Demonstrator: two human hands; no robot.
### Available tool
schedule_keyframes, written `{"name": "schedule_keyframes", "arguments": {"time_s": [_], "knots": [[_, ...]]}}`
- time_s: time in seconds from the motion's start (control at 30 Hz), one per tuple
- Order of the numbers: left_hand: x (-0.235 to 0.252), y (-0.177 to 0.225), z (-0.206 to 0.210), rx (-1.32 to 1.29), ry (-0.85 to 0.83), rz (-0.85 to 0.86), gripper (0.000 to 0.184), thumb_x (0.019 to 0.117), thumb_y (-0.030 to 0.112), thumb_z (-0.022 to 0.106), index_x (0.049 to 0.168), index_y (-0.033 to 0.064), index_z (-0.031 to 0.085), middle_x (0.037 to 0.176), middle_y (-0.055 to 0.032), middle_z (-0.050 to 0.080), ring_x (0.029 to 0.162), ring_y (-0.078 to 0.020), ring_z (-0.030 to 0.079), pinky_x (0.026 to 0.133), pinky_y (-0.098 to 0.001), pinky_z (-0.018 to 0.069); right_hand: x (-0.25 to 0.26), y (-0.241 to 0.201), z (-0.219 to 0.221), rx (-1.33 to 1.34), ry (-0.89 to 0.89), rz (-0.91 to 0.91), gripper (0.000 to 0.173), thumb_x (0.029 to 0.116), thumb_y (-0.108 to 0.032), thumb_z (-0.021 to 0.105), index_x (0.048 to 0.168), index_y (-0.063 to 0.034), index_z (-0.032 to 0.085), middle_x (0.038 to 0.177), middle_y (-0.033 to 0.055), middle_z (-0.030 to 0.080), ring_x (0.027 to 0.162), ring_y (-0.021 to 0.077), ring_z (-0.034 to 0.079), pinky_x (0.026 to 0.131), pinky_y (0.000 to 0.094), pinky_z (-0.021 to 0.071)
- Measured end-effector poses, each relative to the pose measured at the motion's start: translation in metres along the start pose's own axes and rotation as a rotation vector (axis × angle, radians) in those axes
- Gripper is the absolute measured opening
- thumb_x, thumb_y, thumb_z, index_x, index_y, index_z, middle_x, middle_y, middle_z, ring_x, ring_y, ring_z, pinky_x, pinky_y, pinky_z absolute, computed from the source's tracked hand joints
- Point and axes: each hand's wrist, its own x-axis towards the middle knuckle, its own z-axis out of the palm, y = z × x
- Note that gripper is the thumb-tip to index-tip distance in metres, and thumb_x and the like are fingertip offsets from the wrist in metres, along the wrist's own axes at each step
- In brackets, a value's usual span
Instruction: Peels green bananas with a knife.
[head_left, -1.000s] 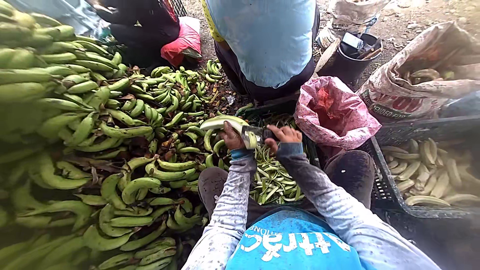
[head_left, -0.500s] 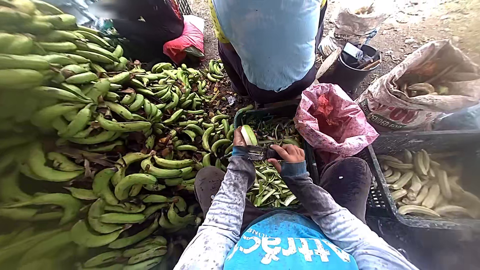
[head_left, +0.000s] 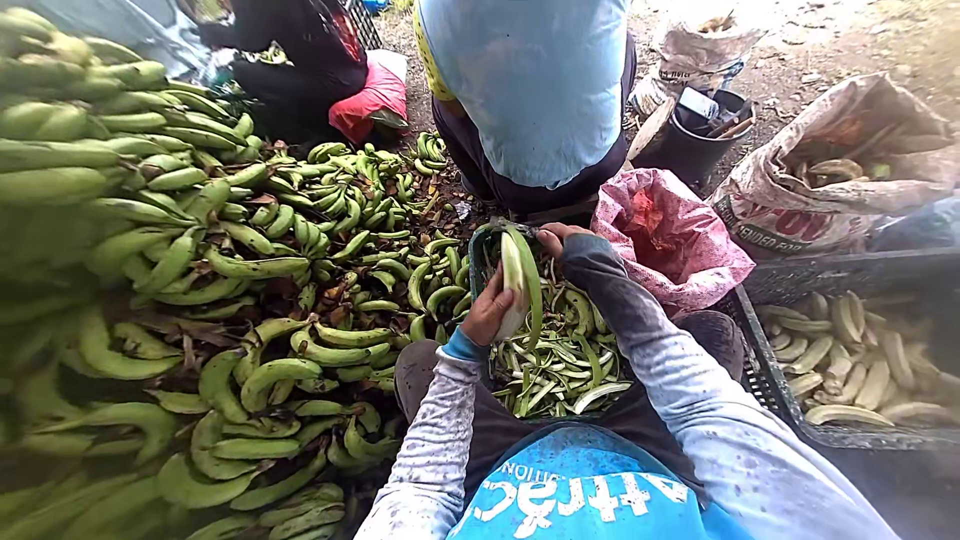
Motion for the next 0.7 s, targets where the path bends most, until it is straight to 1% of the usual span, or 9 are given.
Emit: {"name": "schedule_keyframes", "arguments": {"time_s": [0.07, 0.17, 0.23, 0.3, 0.4, 0.47, 0.53, 0.6, 0.7], "knots": [[-0.001, -0.003, -0.008, 0.099, -0.067, -0.024, 0.079, 0.0997, 0.039, 0.046, 0.16, -0.0032, 0.016, 0.146, -0.0174, 0.053, 0.119, -0.0066, 0.06, 0.103, -0.0296, 0.0494, 0.01, 0.005, 0.008, 0.04, 0.019, 0.042, 0.052, 0.1074, -0.053, 0.04, 0.135, -0.018, 0.067, 0.126, 0.0196, 0.07, 0.124, 0.0405, 0.062, 0.106, 0.0684, 0.0379], [0.007, -0.008, -0.007, -0.175, 0.199, -0.164, 0.057, 0.1036, 0.023, 0.031, 0.158, 0.0053, 0.028, 0.133, -0.0079, 0.06, 0.104, -0.0071, 0.062, 0.091, -0.0271, 0.0519, -0.027, 0.004, 0.023, 0.027, 0.057, -0.111, 0.049, 0.1054, -0.048, 0.05, 0.136, -0.013, 0.065, 0.121, 0.0241, 0.07, 0.116, 0.0451, 0.064, 0.099, 0.0707, 0.0438], [0.02, -0.005, -0.006, -0.502, 0.43, -0.328, 0.037, 0.1117, 0.027, 0.025, 0.121, 0.0094, 0.056, 0.088, 0.0007, 0.067, 0.072, -0.0044, 0.064, 0.065, -0.0221, 0.0556, -0.062, 0.015, 0.053, -0.019, 0.193, -0.338, 0.049, 0.0958, -0.049, 0.063, 0.127, -0.0121, 0.072, 0.105, 0.0215, 0.072, 0.101, 0.0422, 0.069, 0.089, 0.0661, 0.0503], [0.03, -0.012, -0.015, -0.784, 0.369, -0.515, 0.052, 0.1094, 0.044, 0.02, 0.096, 0.0106, 0.059, 0.068, -0.0012, 0.063, 0.051, -0.0075, 0.06, 0.045, -0.0205, 0.0505, -0.091, 0.029, 0.076, -0.052, 0.322, -0.508, 0.049, 0.0899, -0.054, 0.07, 0.119, -0.015, 0.076, 0.098, 0.0172, 0.071, 0.095, 0.0369, 0.068, 0.091, 0.0597, 0.0492], [0.036, -0.015, -0.008, -0.84, 0.359, -0.569, 0.049, 0.1082, 0.043, 0.025, 0.094, 0.0104, 0.058, 0.068, -0.0025, 0.061, 0.05, -0.0095, 0.058, 0.044, -0.0214, 0.0484, -0.094, 0.038, 0.088, -0.123, 0.49, -0.537, 0.047, 0.0889, -0.059, 0.066, 0.115, -0.0212, 0.078, 0.093, 0.013, 0.07, 0.09, 0.0326, 0.067, 0.089, 0.0545, 0.0483], [0.03, -0.014, 0.008, -0.777, 0.386, -0.385, 0.038, 0.1102, 0.03, 0.027, 0.098, 0.0133, 0.059, 0.073, 0.0011, 0.066, 0.061, -0.0055, 0.063, 0.056, -0.0212, 0.0546, -0.074, 0.028, 0.072, -0.103, 0.413, -0.353, 0.047, 0.0917, -0.052, 0.068, 0.122, -0.0166, 0.075, 0.098, 0.0196, 0.072, 0.093, 0.0405, 0.069, 0.087, 0.0621, 0.0504], [0.021, -0.015, 0.018, -0.771, 0.356, -0.225, 0.033, 0.1075, 0.025, 0.032, 0.1, 0.0146, 0.062, 0.078, 0.0013, 0.07, 0.065, -0.0056, 0.066, 0.057, -0.0229, 0.057, -0.04, 0.018, 0.047, 0.072, 0.22, -0.019, 0.047, 0.1, -0.045, 0.062, 0.135, -0.0138, 0.068, 0.118, 0.0267, 0.069, 0.113, 0.0477, 0.063, 0.097, 0.0685, 0.045], [0.017, -0.014, 0.014, -0.859, 0.31, -0.207, 0.032, 0.1005, 0.027, 0.037, 0.094, 0.0155, 0.066, 0.077, -0.0005, 0.07, 0.064, -0.0083, 0.067, 0.056, -0.0249, 0.0567, -0.009, 0.024, 0.037, 0.291, 0.142, 0.216, 0.051, 0.1051, -0.048, 0.05, 0.142, -0.0144, 0.06, 0.134, 0.0251, 0.063, 0.129, 0.0443, 0.056, 0.108, 0.0662, 0.0402], [0.027, -0.014, -0.01, -0.791, 0.396, -0.335, 0.044, 0.106, 0.032, 0.022, 0.092, 0.0122, 0.059, 0.069, -0.0013, 0.061, 0.055, -0.0093, 0.058, 0.049, -0.0225, 0.0483, -0.018, 0.038, 0.046, 0.294, 0.152, -0.054, 0.051, 0.1034, -0.045, 0.052, 0.136, -0.0084, 0.064, 0.124, 0.0242, 0.068, 0.119, 0.0421, 0.063, 0.102, 0.0646, 0.0465]]}}
